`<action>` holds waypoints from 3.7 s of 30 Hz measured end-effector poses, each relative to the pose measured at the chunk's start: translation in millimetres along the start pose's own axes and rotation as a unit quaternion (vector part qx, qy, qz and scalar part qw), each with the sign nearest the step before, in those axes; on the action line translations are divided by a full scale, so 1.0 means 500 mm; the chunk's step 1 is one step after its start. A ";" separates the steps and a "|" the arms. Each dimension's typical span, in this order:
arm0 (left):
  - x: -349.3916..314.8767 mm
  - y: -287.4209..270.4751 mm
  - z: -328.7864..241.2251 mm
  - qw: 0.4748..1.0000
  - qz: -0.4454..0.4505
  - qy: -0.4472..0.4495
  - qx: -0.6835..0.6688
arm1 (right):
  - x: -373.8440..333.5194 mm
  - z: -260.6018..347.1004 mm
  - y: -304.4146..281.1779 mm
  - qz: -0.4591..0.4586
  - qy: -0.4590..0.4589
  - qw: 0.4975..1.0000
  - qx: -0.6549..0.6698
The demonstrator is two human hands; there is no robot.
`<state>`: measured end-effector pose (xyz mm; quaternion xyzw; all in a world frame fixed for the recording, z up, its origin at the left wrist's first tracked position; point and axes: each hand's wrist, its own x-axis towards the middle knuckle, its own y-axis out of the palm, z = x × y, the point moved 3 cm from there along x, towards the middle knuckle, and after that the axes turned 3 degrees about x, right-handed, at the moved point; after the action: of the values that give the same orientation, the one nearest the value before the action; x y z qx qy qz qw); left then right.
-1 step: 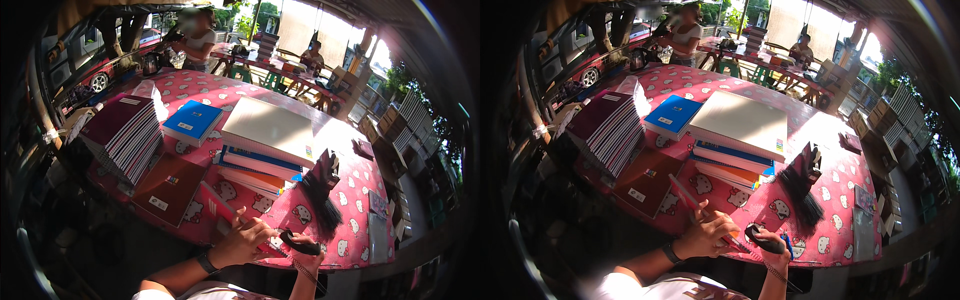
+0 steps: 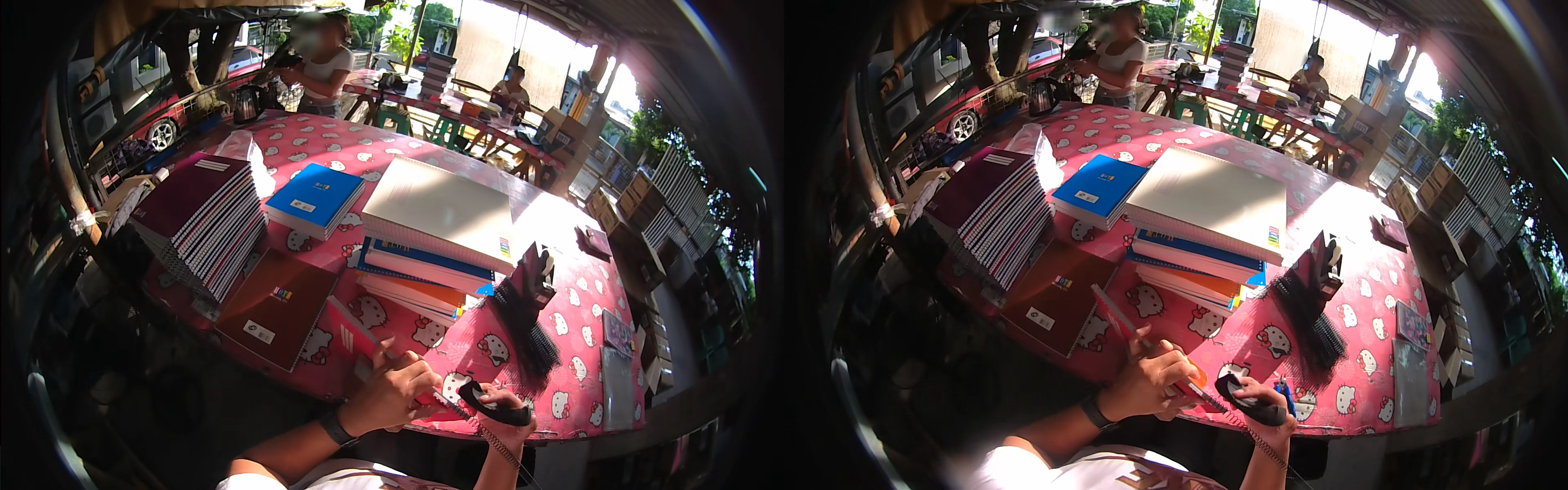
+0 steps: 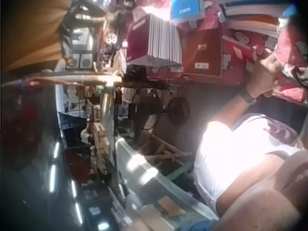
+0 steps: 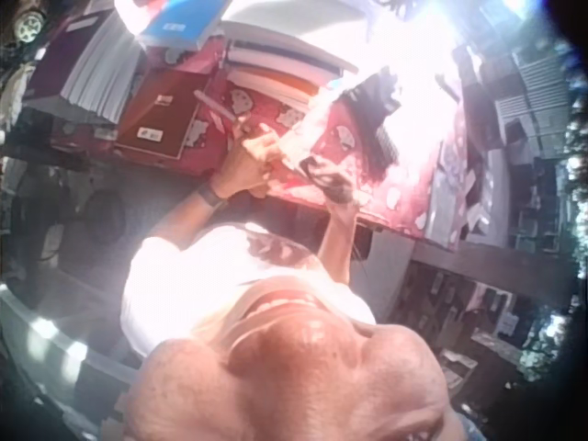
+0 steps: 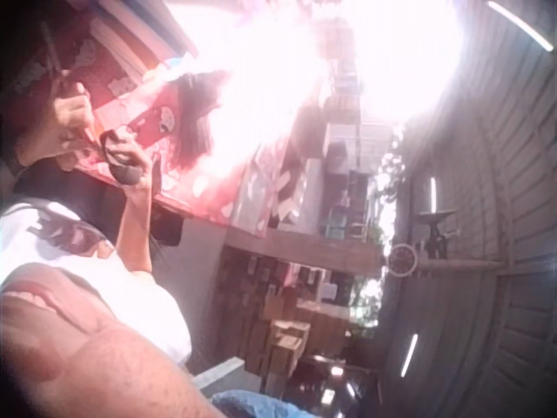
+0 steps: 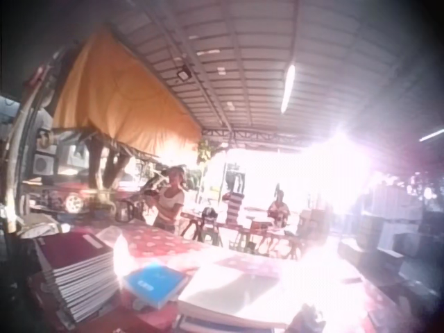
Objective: The person uses a handheld binding tool and pliers to crimp the ends of spiral coils on several notebooks before placing them in a stack on a table. They also briefly plug an electric kettle into a wall outlet.
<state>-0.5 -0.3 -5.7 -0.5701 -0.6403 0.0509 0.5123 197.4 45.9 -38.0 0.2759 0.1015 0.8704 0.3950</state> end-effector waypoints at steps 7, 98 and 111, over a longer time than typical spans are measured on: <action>0.001 -0.008 0.011 1.000 0.030 0.001 0.008 | 0.030 0.036 0.010 -0.042 0.066 0.992 -0.103; -0.054 0.004 0.253 0.742 -0.276 -0.225 -0.568 | 0.248 -0.099 0.052 0.102 0.153 0.977 0.110; -0.037 -0.003 0.237 0.756 -0.271 -0.196 -0.562 | 0.270 -0.129 0.045 0.119 0.208 0.970 0.033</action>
<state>-89.3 46.1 -71.7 -0.5353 -0.7682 -0.3483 -0.0449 74.6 133.8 -28.6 0.1121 0.1762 0.9457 0.2492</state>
